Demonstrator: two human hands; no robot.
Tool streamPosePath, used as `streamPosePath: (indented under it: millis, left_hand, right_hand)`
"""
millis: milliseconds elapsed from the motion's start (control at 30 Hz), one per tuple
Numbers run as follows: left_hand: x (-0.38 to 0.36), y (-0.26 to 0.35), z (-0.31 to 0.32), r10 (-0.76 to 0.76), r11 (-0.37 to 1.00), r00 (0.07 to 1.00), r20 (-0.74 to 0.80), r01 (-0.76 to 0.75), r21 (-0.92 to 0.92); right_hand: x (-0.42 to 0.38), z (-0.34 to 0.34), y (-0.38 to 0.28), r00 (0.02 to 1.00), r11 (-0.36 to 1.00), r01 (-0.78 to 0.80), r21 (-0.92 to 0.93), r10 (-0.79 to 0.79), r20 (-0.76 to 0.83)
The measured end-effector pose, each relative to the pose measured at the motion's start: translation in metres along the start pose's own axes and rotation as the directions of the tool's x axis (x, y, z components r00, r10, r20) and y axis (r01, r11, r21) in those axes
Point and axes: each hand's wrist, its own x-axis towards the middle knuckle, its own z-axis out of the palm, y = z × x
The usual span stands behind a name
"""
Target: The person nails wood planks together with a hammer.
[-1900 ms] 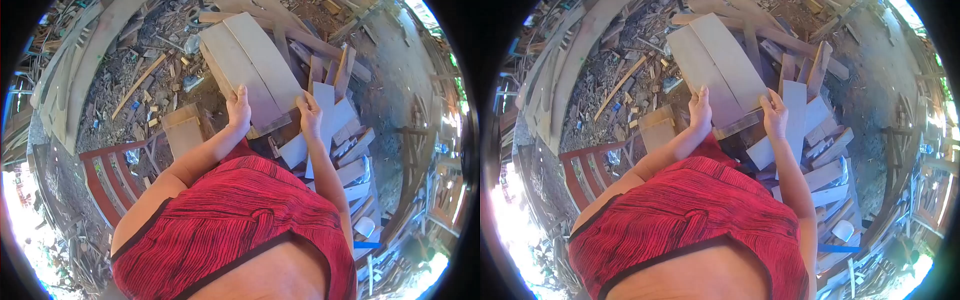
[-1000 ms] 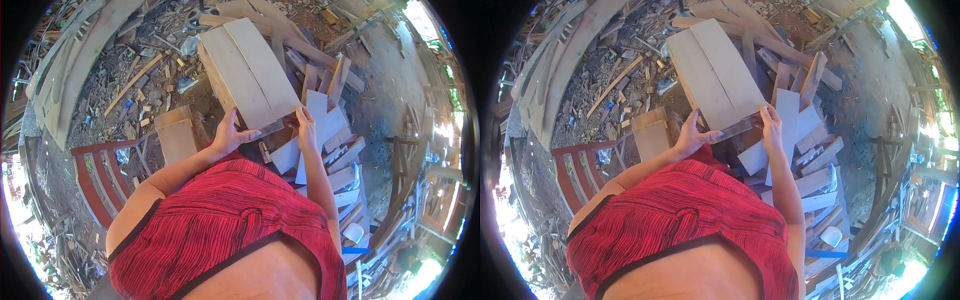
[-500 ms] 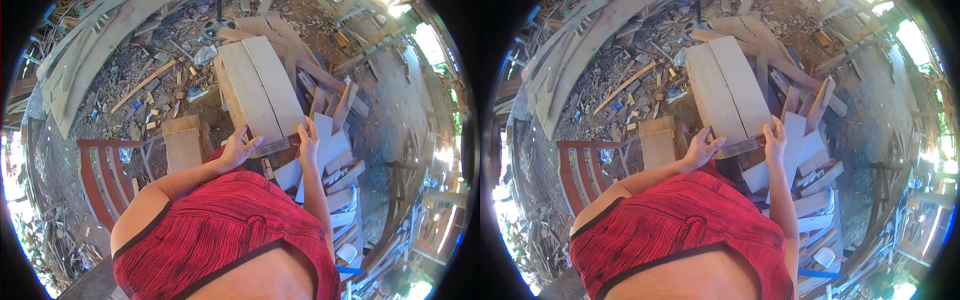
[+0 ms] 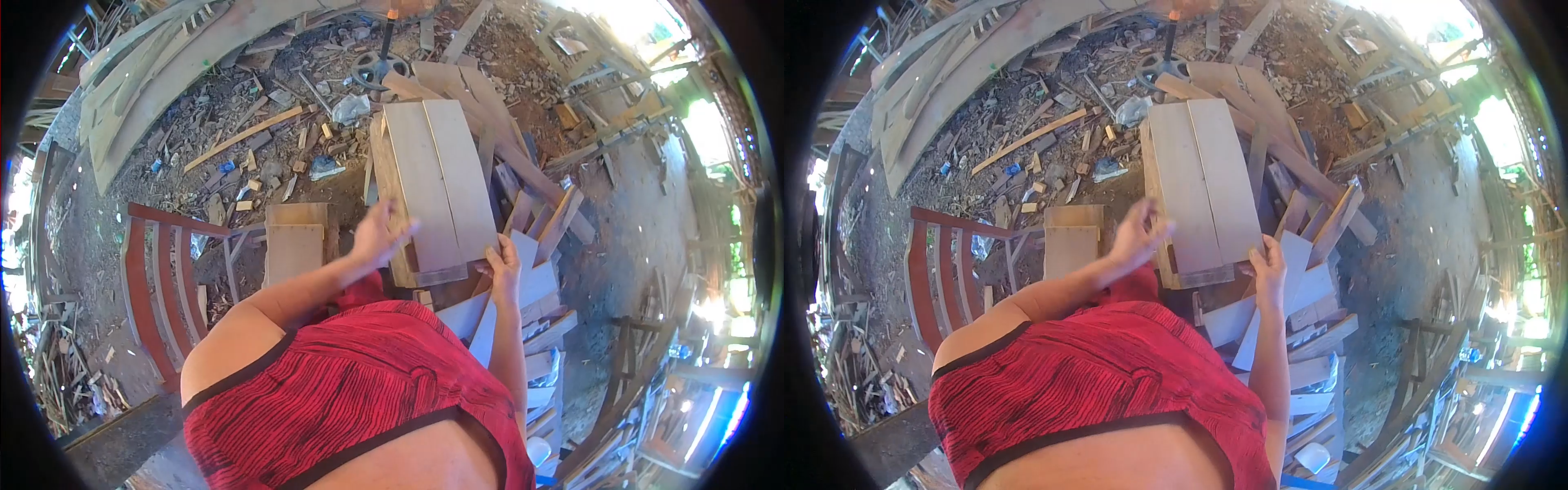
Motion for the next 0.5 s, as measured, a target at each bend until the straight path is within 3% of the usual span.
streamPosePath:
  millis: [33, 67, 100, 167, 333, 400, 467, 500]
  left_hand:
    - [0.020, 0.007, -0.010, -0.008, 0.988, 0.982, -0.186, 0.036, 0.148]
    - [0.046, 0.017, -0.020, 0.135, 0.964, 0.963, -0.233, -0.073, 0.256]
    - [0.076, 0.027, -0.032, 0.277, 0.914, 0.924, -0.264, -0.169, 0.368]
    - [0.134, 0.045, -0.042, 0.396, 0.838, 0.889, -0.228, -0.249, 0.486]
    - [0.241, 0.051, -0.032, 0.312, 0.719, 0.950, -0.002, -0.234, 0.655]
    - [0.257, 0.058, -0.027, 0.004, 0.645, 0.971, 0.238, -0.184, 0.742]
    - [0.265, 0.048, -0.018, -0.005, 0.673, 0.975, 0.220, -0.160, 0.722]
    - [0.267, 0.042, -0.014, -0.015, 0.698, 0.981, 0.191, -0.126, 0.705]
  right_hand:
    - [0.000, 0.000, 0.001, 1.000, 1.000, -0.004, 0.020, 0.004, -0.005]
    - [0.000, 0.000, 0.001, 1.000, 0.999, -0.011, 0.039, 0.012, -0.009]
    - [0.000, 0.000, 0.000, 1.000, 1.000, -0.006, 0.030, 0.006, -0.004]
    - [-0.002, -0.001, -0.003, 0.998, 0.998, -0.059, -0.008, 0.059, 0.015]
    - [-0.014, 0.027, -0.002, 0.984, 1.000, -0.018, -0.006, 0.017, -0.178]
    - [-0.014, 0.030, 0.006, 0.965, 1.000, 0.018, -0.022, -0.023, -0.260]
    - [-0.013, 0.025, 0.026, 0.973, 0.950, 0.055, -0.306, -0.121, -0.199]
    - [-0.015, 0.028, 0.021, 0.971, 0.951, 0.046, -0.305, -0.114, -0.209]
